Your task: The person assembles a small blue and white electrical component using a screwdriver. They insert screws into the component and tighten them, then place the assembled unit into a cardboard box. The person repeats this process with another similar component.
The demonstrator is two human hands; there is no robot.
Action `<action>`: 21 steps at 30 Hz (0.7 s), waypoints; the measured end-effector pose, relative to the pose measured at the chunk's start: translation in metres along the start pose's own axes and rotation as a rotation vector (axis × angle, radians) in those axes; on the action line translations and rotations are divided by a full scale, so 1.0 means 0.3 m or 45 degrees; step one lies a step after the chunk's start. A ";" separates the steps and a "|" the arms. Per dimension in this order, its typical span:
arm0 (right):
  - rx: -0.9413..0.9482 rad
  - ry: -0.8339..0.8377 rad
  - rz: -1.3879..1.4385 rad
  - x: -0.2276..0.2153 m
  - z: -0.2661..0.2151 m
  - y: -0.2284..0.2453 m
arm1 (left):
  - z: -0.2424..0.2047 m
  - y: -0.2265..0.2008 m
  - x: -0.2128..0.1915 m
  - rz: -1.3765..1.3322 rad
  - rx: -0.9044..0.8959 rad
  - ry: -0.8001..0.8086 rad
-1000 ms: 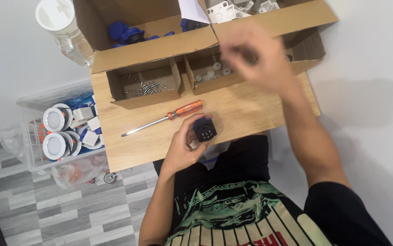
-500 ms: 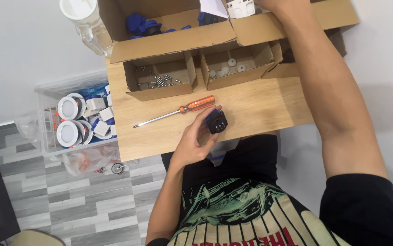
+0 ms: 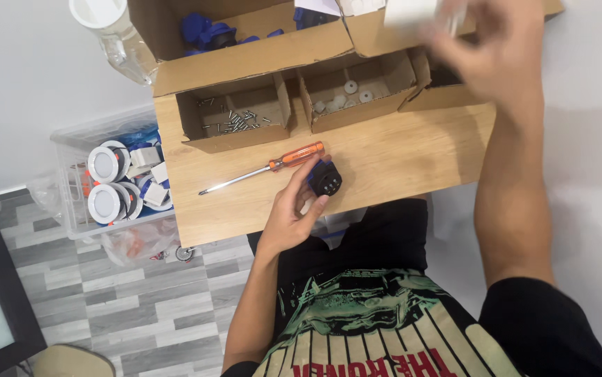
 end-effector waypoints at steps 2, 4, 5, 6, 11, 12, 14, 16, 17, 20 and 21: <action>-0.051 -0.049 0.159 0.023 -0.112 0.043 | -0.013 0.040 0.003 0.072 0.002 -0.018; 0.001 0.091 0.354 0.067 -0.208 0.120 | -0.036 0.095 0.011 0.006 -0.049 -0.087; 0.003 0.089 0.359 0.116 -0.264 0.103 | -0.035 0.122 0.016 0.010 -0.053 -0.087; 0.100 0.031 0.495 0.166 -0.328 0.083 | -0.038 0.153 0.022 -0.094 0.020 -0.153; 0.284 0.046 0.696 0.291 -0.394 0.189 | -0.039 0.102 0.023 -0.266 0.171 -0.299; 0.295 0.076 0.700 0.310 -0.406 0.182 | -0.035 0.074 0.017 -0.227 0.191 -0.345; 0.315 0.109 0.716 0.342 -0.421 0.176 | -0.024 0.022 0.007 -0.183 0.197 -0.392; 0.365 0.174 0.665 0.366 -0.423 0.173 | -0.006 -0.028 0.000 0.059 0.278 -0.449; 0.371 0.176 0.673 0.375 -0.420 0.184 | -0.005 -0.055 -0.002 0.063 0.268 -0.451; 0.376 0.208 0.656 0.390 -0.409 0.194 | 0.014 -0.116 -0.001 0.405 0.343 -0.487; 0.373 0.219 0.662 0.393 -0.413 0.188 | 0.018 -0.120 0.003 0.480 0.362 -0.462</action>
Point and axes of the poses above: each hand's wrist, its own z-axis towards the middle knuckle, its own x-axis out of the palm, y = z × x, the point moved 1 cm from there along z, towards the middle knuckle, and after that the axes turned 10 degrees about z, right-handed, at the moved point
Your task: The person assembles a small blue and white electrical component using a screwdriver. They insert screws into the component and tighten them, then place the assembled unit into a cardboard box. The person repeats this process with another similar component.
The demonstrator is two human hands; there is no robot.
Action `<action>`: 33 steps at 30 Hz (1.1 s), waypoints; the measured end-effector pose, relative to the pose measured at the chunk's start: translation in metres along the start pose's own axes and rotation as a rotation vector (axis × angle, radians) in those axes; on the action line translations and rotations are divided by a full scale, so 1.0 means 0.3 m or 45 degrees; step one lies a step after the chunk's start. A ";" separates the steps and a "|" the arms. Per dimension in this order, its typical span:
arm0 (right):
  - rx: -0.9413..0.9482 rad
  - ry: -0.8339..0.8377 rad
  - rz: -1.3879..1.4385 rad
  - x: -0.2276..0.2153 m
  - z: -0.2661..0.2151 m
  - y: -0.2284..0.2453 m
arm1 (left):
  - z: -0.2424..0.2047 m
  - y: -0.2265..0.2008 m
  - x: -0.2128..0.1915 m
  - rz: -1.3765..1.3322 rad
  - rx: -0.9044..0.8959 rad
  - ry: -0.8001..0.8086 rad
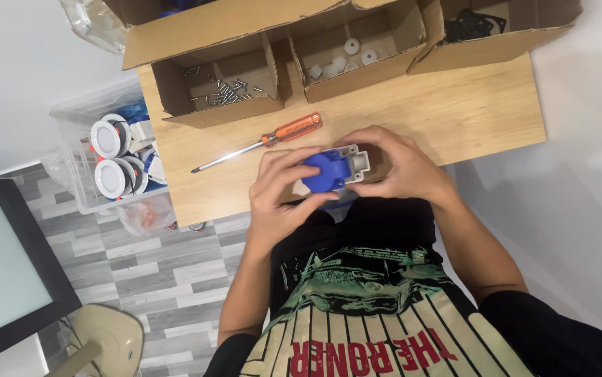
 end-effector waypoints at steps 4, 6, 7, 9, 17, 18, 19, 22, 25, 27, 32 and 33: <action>0.003 0.028 0.020 -0.006 -0.008 -0.027 | 0.029 -0.014 0.026 0.100 0.088 0.099; 0.011 0.027 0.033 -0.011 -0.015 -0.043 | 0.028 -0.005 0.048 0.110 0.094 0.124; 0.015 0.026 0.047 -0.013 -0.018 -0.051 | 0.028 -0.001 0.059 0.123 0.102 0.146; 0.025 0.029 0.051 -0.014 -0.026 -0.059 | 0.032 -0.003 0.062 0.137 0.110 0.167; 0.019 0.057 0.063 -0.017 -0.029 -0.076 | 0.040 0.015 0.069 0.147 0.126 0.223; 0.026 0.061 0.065 -0.017 -0.029 -0.077 | 0.041 0.019 0.069 0.153 0.154 0.228; 0.034 0.065 0.069 -0.017 -0.029 -0.079 | 0.041 0.023 0.068 0.159 0.182 0.235; 0.008 0.077 0.071 -0.018 -0.029 -0.096 | 0.038 0.026 0.080 0.221 0.245 0.210; 0.007 0.077 0.057 -0.015 -0.036 -0.107 | 0.031 0.033 0.083 0.299 0.324 0.199; 0.015 0.085 0.037 -0.018 -0.033 -0.109 | 0.027 0.040 0.088 0.345 0.352 0.203; -0.006 0.125 0.002 -0.033 -0.026 -0.085 | -0.001 0.048 0.097 0.435 0.416 0.163; 0.019 0.192 0.028 -0.040 -0.017 -0.056 | -0.006 0.051 0.098 0.448 0.416 0.165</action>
Point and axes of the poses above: each hand's wrist, its own z-axis towards the middle knuckle, its own x-axis out of the palm, y = z × x, the point moved 1 cm from there along z, towards the middle knuckle, and after that the axes turned 10 degrees about z, right-handed, at the moved point
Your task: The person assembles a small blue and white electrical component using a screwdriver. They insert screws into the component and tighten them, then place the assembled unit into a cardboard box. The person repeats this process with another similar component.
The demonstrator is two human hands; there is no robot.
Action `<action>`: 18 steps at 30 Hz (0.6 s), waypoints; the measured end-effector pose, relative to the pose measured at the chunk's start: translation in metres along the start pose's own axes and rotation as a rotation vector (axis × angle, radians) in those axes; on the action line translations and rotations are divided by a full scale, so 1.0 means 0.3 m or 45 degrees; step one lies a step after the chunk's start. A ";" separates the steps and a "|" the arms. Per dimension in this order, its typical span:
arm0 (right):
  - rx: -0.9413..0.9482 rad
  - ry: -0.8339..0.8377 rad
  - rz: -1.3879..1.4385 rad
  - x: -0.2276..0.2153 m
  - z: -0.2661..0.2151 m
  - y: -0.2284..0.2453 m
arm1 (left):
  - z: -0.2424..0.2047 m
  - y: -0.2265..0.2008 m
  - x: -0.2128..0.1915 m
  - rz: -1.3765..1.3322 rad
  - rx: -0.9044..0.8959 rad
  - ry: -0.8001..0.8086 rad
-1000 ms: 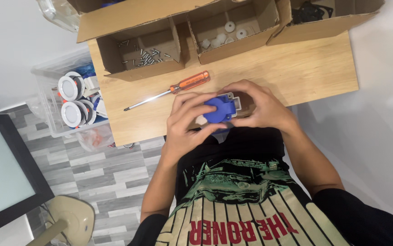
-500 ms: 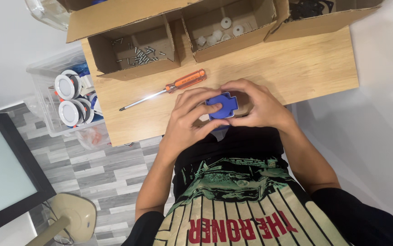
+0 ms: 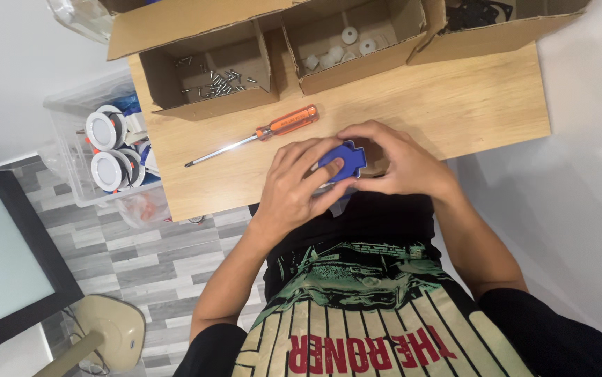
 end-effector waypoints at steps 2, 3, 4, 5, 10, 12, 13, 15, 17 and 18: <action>0.018 0.069 0.022 -0.038 0.029 0.079 | -0.006 -0.005 0.007 0.015 0.004 -0.003; -0.008 0.168 0.058 -0.066 0.051 0.130 | -0.006 -0.009 0.012 -0.008 -0.009 -0.041; -0.033 0.267 0.095 -0.094 0.071 0.181 | -0.007 -0.014 0.016 -0.032 -0.022 -0.078; -0.037 0.270 0.089 -0.125 0.109 0.220 | -0.001 -0.009 0.009 -0.031 -0.019 -0.085; -0.006 0.364 -0.715 -0.196 0.352 0.328 | -0.004 0.002 0.004 -0.131 0.062 -0.012; 0.346 0.435 -0.789 -0.170 0.450 0.379 | -0.011 0.009 0.014 -0.144 0.066 -0.025; 0.703 0.506 -0.843 -0.154 0.496 0.397 | -0.020 0.013 0.019 -0.158 0.060 -0.030; 0.885 0.561 -0.924 -0.138 0.560 0.388 | -0.028 0.014 0.015 -0.176 0.049 -0.017; 1.065 0.617 -1.004 -0.117 0.608 0.392 | -0.039 0.018 0.007 -0.189 0.033 -0.006; 1.194 0.554 -0.995 -0.110 0.621 0.401 | -0.044 0.021 0.004 -0.219 0.012 0.030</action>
Point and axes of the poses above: each hand's wrist, its own z-axis towards the middle knuckle, its own x-axis out of the palm, y = z × x, the point moved 1 cm from there along z, towards the middle knuckle, and after that the axes turned 10 degrees about z, right-handed, at the moved point
